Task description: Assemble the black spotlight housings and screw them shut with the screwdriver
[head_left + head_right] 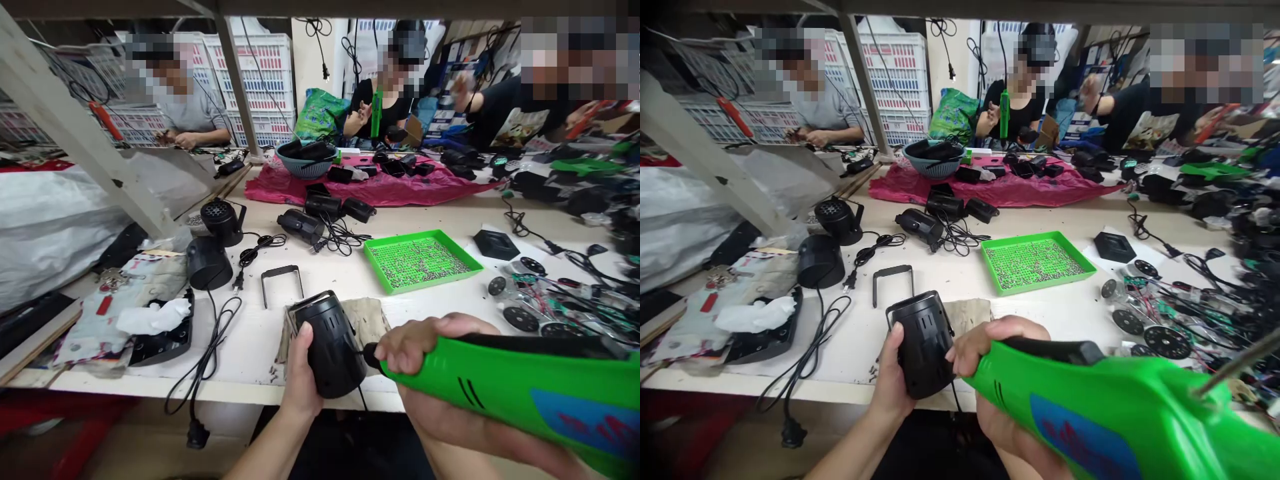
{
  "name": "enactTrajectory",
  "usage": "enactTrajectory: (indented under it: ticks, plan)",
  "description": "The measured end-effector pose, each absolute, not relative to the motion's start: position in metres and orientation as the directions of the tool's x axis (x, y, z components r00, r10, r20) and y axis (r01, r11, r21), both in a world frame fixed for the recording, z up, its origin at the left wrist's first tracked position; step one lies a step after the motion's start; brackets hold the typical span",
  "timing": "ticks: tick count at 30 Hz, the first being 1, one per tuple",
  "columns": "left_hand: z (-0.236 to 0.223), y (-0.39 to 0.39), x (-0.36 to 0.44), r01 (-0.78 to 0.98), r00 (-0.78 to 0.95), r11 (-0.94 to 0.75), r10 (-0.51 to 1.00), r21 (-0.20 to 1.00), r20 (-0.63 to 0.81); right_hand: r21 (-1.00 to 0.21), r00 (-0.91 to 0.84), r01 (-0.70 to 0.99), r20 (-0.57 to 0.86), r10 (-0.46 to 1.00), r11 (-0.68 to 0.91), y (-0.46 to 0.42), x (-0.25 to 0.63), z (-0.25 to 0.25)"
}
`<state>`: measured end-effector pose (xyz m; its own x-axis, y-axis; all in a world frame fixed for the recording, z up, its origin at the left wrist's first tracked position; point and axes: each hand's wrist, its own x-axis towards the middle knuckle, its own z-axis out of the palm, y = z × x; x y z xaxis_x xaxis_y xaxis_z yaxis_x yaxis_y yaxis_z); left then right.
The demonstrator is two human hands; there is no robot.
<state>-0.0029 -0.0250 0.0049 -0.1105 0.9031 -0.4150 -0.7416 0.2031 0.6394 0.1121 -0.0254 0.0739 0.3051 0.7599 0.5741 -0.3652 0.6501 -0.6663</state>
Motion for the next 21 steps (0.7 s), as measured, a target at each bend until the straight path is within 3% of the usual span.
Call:
enactTrajectory:
  ticks: [6, 16, 21]
  plan:
    - [0.007, -0.026, -0.007, -0.789, 0.008, 0.292, 0.884, 0.541, -0.467, -0.668, 0.341, -0.372, 0.547, 0.764, 0.645, -0.033, 0.124, 0.083]
    - [0.005, -0.022, -0.006, -0.749, -0.027, 0.283, 0.890, 0.599, -0.455, -0.659, 0.322, -0.393, 0.554, 0.768, 0.641, -0.035, 0.129, 0.092]
    - [0.001, -0.019, 0.003, -0.735, -0.111, 0.251, 0.871, 0.629, -0.478, -0.757, 0.069, -0.393, 0.543, 0.837, 0.523, -0.044, 0.137, 0.103]
